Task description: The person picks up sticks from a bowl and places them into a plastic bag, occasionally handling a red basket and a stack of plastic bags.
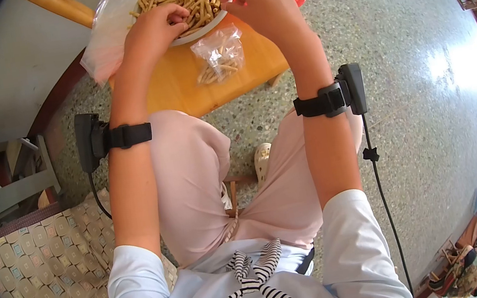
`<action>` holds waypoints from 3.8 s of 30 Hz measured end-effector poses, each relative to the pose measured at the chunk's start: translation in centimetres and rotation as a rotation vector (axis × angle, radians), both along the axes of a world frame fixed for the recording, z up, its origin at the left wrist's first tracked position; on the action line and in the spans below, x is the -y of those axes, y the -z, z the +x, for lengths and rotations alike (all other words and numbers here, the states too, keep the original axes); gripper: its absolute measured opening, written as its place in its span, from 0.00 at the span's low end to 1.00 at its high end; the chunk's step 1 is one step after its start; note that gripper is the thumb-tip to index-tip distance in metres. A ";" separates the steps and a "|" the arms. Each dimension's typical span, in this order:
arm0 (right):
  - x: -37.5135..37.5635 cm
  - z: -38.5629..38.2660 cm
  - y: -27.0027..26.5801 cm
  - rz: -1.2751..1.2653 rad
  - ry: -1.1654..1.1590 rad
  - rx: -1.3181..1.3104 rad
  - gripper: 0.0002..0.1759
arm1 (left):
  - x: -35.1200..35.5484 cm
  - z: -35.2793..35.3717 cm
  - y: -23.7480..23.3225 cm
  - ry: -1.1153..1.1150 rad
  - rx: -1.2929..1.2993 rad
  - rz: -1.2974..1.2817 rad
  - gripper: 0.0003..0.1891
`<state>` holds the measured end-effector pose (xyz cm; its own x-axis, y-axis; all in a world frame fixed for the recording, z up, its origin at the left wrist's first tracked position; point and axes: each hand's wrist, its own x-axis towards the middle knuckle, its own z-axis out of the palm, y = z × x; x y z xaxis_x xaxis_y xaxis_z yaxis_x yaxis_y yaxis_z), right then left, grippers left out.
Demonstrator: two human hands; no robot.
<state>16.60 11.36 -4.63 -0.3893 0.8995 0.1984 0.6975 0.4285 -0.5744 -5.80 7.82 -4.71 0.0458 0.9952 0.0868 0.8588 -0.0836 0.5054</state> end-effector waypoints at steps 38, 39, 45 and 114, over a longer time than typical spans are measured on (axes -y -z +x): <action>0.4 -1.6 -3.5 0.133 -0.133 -0.427 0.09 | -0.3 -0.6 -0.9 0.108 0.605 0.032 0.12; 0.3 -1.2 -3.6 0.151 -0.119 -0.378 0.09 | -0.5 -0.8 -1.1 0.100 0.670 0.036 0.11; 0.4 -1.0 -3.6 0.050 -0.099 -0.280 0.07 | -0.2 0.0 -2.0 0.145 0.726 0.104 0.11; -0.1 -1.1 0.2 0.048 -0.071 -0.009 0.16 | 0.2 -0.2 0.1 -0.054 -0.036 0.026 0.09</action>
